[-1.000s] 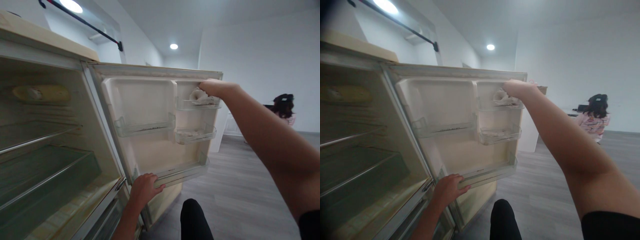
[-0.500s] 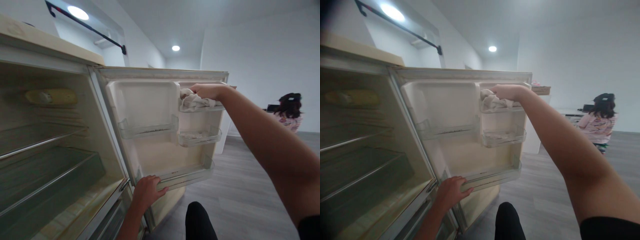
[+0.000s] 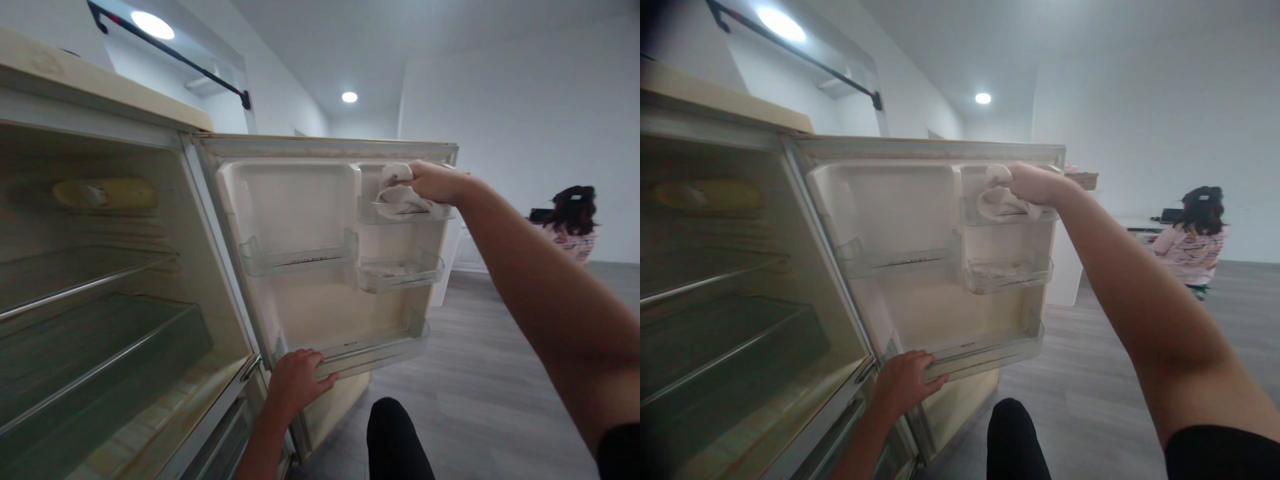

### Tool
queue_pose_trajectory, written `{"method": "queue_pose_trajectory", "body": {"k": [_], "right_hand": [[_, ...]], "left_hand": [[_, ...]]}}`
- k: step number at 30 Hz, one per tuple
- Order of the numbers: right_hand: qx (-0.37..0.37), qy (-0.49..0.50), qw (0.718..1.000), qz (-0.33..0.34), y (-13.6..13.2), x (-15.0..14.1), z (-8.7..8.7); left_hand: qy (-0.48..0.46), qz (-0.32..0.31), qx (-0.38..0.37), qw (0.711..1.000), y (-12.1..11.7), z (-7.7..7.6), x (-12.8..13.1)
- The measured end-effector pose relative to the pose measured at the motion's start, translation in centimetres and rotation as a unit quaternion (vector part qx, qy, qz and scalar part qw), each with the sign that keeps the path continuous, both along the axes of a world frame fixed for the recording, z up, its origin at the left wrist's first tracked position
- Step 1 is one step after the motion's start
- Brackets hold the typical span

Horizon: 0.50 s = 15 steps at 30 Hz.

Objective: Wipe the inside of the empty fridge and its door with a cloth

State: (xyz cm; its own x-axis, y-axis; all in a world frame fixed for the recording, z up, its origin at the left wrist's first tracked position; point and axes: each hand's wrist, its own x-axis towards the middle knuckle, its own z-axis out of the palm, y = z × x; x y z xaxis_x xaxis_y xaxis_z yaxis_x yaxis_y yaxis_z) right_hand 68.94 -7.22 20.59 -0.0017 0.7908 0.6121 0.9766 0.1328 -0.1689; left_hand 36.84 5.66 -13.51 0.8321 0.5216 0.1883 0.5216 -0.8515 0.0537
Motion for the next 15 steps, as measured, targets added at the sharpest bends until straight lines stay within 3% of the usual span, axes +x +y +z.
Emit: {"method": "queue_pose_trajectory", "body": {"k": [3, 8, 11, 15], "right_hand": [[0.113, -0.021, 0.993, -0.026, -0.6, -4.4, -1.8], [0.246, -0.191, 0.947, -0.079, -0.2, -9.9, -6.8], [0.286, -0.255, 0.917, -0.109, 0.3, -10.6, -9.5], [0.277, -0.291, 0.909, -0.11, -0.2, -8.3, -12.0]], "left_hand": [[-0.002, -0.001, -0.004, 1.0, 0.0, -0.1, -0.2], [-0.004, -0.01, -0.008, 1.0, 0.0, -0.2, -0.7], [-0.01, -0.016, -0.005, 1.0, 0.2, -0.3, -0.9], [-0.008, -0.025, 0.002, 1.0, 0.5, -0.6, -1.0]]}}
